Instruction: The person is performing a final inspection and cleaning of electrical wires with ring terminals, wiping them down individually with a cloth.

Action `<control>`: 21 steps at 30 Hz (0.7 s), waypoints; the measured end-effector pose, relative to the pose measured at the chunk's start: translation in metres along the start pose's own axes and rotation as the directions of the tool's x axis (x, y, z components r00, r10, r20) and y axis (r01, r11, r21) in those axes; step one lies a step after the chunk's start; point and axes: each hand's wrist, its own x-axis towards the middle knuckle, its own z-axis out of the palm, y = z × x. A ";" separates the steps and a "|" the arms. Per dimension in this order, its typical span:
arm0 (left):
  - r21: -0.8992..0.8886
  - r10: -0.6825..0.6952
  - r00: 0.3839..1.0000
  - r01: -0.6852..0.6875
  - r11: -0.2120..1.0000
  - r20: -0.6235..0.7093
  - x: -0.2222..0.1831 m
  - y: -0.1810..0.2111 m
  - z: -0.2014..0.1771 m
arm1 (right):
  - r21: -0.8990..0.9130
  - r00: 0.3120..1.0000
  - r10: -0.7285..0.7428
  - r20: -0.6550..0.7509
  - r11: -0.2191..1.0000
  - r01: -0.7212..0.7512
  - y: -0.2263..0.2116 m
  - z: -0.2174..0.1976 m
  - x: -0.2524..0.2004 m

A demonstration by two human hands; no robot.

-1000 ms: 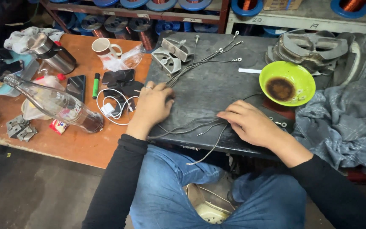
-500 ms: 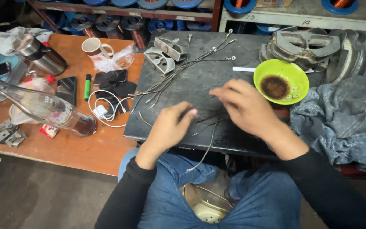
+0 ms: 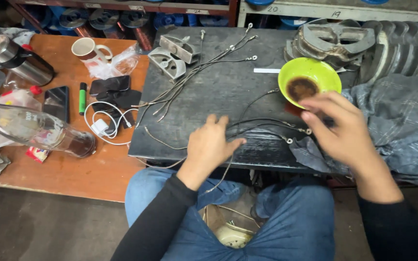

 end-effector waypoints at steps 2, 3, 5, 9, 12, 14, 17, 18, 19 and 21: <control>0.027 0.031 0.999 -0.031 0.999 -0.005 0.008 -0.007 0.006 | 0.023 0.995 0.092 -0.038 0.996 -0.091 0.002 -0.011 -0.023; 0.075 0.044 0.998 -0.042 0.996 -0.033 0.012 -0.014 0.008 | 0.029 0.988 0.131 -0.084 0.991 -0.129 0.004 -0.016 -0.035; 0.124 0.062 0.997 -0.054 0.991 -0.054 0.021 -0.028 0.010 | 0.039 0.975 0.177 -0.131 0.984 -0.173 0.010 -0.024 -0.054; 0.302 -0.003 0.988 0.050 0.952 -0.155 0.045 -0.070 0.004 | 0.057 0.961 0.243 -0.135 0.970 -0.237 0.029 -0.024 -0.073; 0.285 -0.084 0.979 0.135 0.949 -0.183 0.068 -0.102 -0.003 | 0.074 0.968 0.228 -0.101 0.972 -0.221 0.039 -0.016 -0.072; 0.265 -0.138 0.971 0.188 0.946 -0.197 0.073 -0.110 -0.013 | 0.085 0.973 0.213 -0.084 0.975 -0.206 0.042 -0.010 -0.070; 0.157 -0.209 0.968 0.230 0.960 -0.139 0.066 -0.095 -0.037 | 0.117 0.963 0.250 -0.103 0.964 -0.238 0.041 -0.003 -0.066; 0.107 -0.228 0.966 0.242 0.964 -0.121 0.062 -0.086 -0.046 | 0.122 0.960 0.262 -0.097 0.961 -0.250 0.038 -0.003 -0.066; 0.056 -0.247 0.964 0.253 0.966 -0.103 0.058 -0.078 -0.054 | 0.128 0.957 0.274 -0.091 0.957 -0.262 0.035 -0.003 -0.066; -0.031 -0.231 0.970 0.230 0.973 -0.072 0.044 -0.059 -0.079 | 0.160 0.966 0.251 -0.060 0.958 -0.239 0.038 -0.004 -0.069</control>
